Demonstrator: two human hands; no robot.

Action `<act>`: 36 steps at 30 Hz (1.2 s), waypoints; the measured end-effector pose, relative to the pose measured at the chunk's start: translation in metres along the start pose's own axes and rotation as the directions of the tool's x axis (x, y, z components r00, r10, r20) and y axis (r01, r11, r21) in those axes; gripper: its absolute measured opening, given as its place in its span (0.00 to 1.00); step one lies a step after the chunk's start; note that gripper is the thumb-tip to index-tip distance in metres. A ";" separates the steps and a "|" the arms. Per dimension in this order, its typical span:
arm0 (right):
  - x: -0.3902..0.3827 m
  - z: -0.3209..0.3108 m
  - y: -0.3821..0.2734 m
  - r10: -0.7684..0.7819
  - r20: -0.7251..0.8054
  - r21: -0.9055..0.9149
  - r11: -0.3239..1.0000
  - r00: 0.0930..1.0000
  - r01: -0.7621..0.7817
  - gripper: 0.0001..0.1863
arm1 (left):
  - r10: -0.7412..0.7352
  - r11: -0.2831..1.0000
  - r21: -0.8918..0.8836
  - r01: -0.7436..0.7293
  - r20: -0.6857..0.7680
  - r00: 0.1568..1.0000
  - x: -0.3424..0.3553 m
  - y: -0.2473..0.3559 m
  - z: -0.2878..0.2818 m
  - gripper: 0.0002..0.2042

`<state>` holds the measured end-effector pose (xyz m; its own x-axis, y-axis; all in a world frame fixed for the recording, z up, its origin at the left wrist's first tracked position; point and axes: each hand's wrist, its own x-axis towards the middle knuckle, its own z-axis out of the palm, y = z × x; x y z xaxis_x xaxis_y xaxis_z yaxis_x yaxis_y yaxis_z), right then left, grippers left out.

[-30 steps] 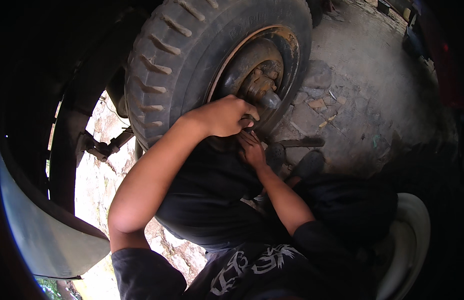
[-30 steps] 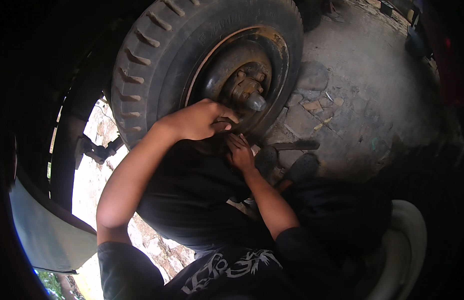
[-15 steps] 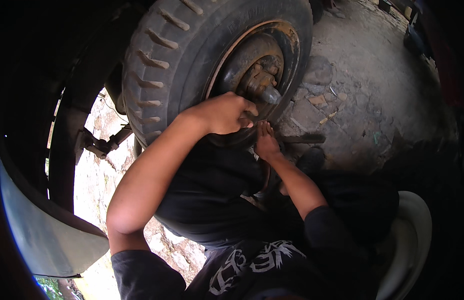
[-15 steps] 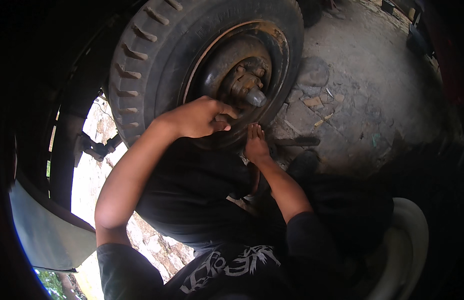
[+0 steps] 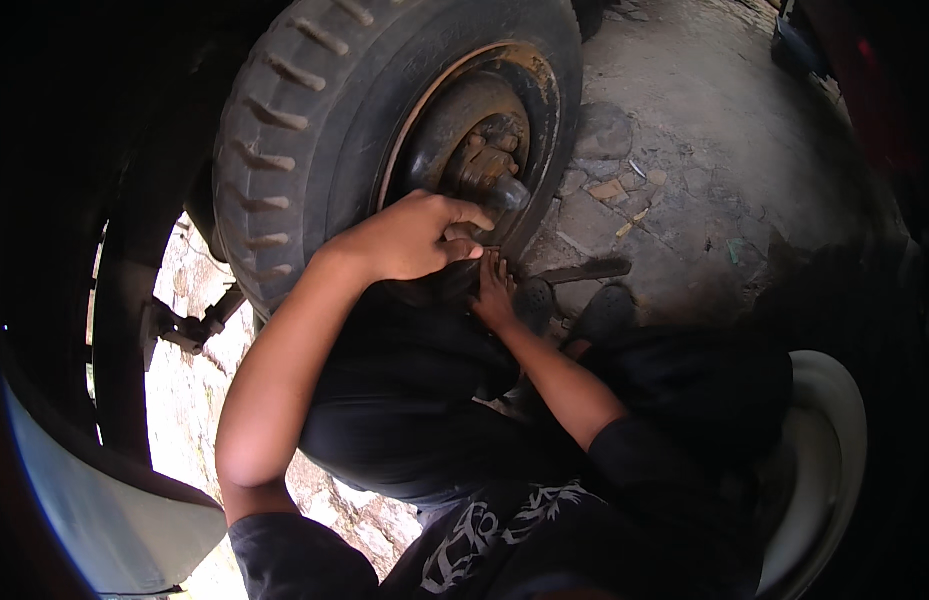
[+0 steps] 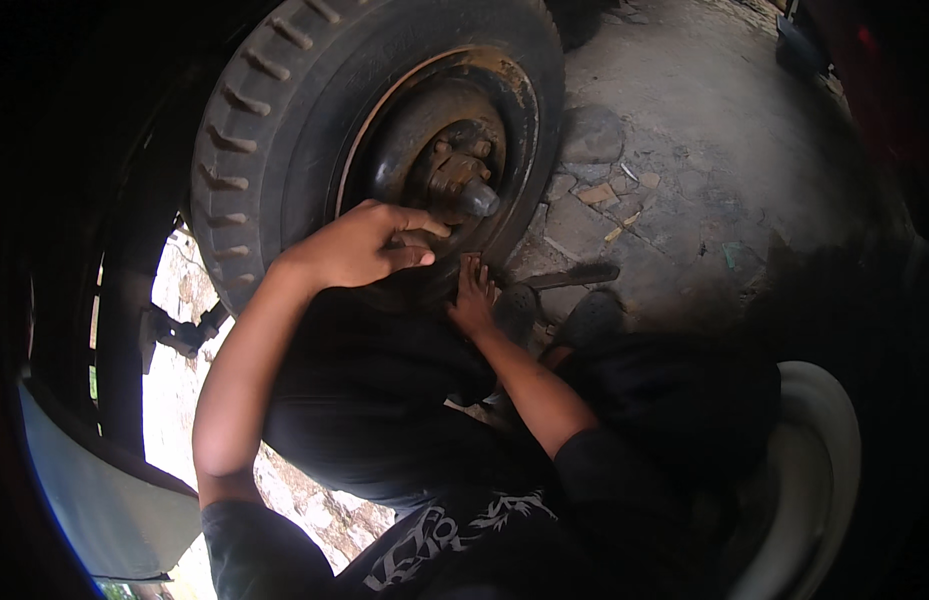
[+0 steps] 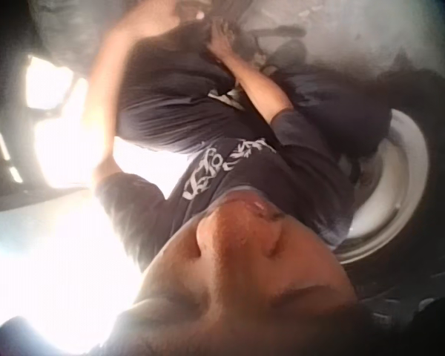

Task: The person crouches by a vehicle wheel and uses hands to manipulate a small metal cotter pin into the wheel hub. The person repeatedly adjusts the pin and rotates the wheel to align the pin with the hub hole.

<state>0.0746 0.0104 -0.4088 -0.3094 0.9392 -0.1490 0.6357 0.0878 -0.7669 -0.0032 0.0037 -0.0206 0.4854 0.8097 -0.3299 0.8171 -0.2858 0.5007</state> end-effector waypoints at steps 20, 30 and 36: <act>0.014 -0.034 0.012 -0.080 -0.071 0.022 0.996 0.994 0.082 0.64 | 0.002 1.000 0.005 -0.002 0.001 1.000 0.011 -0.008 0.009 0.18; 0.049 -0.063 0.020 -0.009 -0.172 0.103 0.994 0.985 0.027 0.64 | 0.041 0.998 0.055 -0.044 0.043 0.998 0.008 0.002 0.008 0.25; 0.008 -0.026 -0.011 -0.061 -0.141 0.156 0.984 0.988 0.083 0.65 | 0.057 0.998 0.020 -0.058 0.040 0.998 0.007 -0.003 0.006 0.29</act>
<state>0.0835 0.0252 -0.3858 -0.2447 0.9695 -0.0125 0.4894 0.1123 -0.8648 -0.0002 0.0071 -0.0286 0.5436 0.7708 -0.3323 0.7934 -0.3425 0.5033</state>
